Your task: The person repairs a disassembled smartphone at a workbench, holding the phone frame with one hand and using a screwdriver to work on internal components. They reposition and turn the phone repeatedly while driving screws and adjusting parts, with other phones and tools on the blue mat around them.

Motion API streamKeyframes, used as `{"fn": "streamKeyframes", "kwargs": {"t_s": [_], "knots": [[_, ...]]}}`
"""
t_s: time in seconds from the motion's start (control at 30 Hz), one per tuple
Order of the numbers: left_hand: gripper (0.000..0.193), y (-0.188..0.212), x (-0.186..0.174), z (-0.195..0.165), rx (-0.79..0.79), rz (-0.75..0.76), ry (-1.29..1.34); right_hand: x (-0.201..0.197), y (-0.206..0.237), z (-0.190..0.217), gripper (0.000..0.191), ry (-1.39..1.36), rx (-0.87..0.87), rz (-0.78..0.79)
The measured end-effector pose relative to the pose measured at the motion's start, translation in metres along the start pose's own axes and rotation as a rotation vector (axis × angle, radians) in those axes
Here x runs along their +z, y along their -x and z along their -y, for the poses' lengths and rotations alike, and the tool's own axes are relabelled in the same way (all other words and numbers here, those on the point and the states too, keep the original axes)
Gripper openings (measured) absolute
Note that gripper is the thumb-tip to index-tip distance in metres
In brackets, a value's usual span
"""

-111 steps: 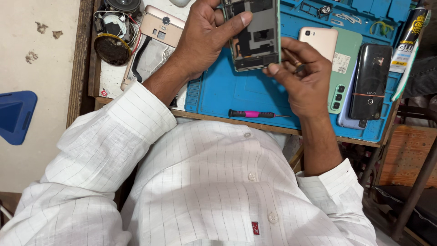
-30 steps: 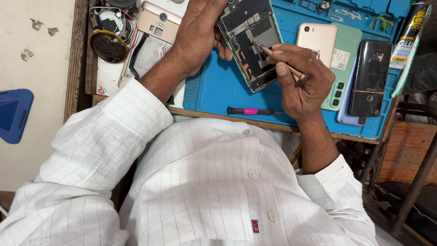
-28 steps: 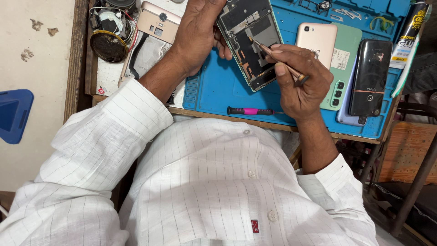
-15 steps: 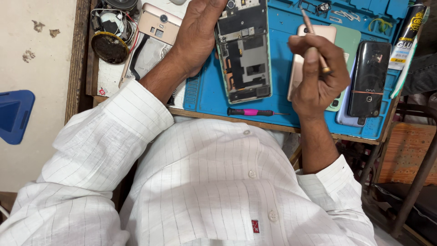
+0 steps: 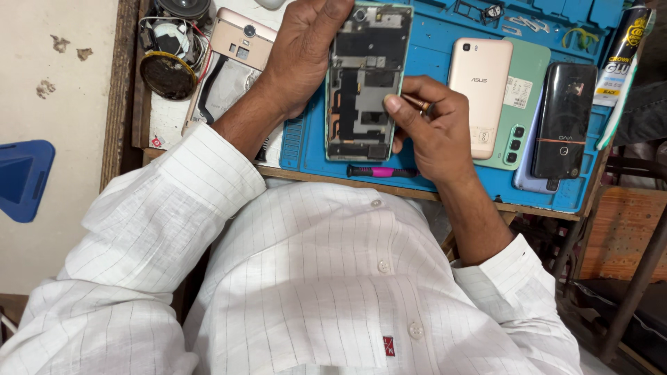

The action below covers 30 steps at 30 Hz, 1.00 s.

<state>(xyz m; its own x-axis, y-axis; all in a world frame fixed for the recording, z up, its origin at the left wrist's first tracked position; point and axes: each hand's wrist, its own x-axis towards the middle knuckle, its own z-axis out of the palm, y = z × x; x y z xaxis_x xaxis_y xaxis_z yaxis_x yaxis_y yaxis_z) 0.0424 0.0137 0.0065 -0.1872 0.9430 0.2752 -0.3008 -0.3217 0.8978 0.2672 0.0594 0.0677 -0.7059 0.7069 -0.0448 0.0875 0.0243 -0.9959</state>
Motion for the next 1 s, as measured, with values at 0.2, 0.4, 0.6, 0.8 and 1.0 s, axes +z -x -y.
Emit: {"fn": "streamKeyframes", "kwargs": {"t_s": [0.2,0.4,0.6,0.8,1.0], "knots": [[0.046,-0.003,-0.001,-0.001,-0.003,0.020,-0.006,-0.005,-0.002,0.002,0.028,-0.077,-0.073,-0.071],[0.044,-0.003,0.001,-0.003,-0.006,0.006,-0.003,-0.011,-0.004,0.001,0.030,-0.066,-0.066,-0.104],[0.042,-0.002,-0.001,-0.002,-0.022,-0.057,0.049,-0.013,-0.002,-0.003,0.027,-0.167,0.008,-0.034],[0.045,-0.003,0.003,-0.004,-0.020,-0.010,0.009,-0.015,-0.002,-0.002,0.026,-0.196,-0.027,-0.037],[0.047,-0.002,0.003,-0.007,-0.033,0.024,-0.055,-0.019,-0.003,-0.003,0.028,-0.281,-0.001,-0.042]]}}
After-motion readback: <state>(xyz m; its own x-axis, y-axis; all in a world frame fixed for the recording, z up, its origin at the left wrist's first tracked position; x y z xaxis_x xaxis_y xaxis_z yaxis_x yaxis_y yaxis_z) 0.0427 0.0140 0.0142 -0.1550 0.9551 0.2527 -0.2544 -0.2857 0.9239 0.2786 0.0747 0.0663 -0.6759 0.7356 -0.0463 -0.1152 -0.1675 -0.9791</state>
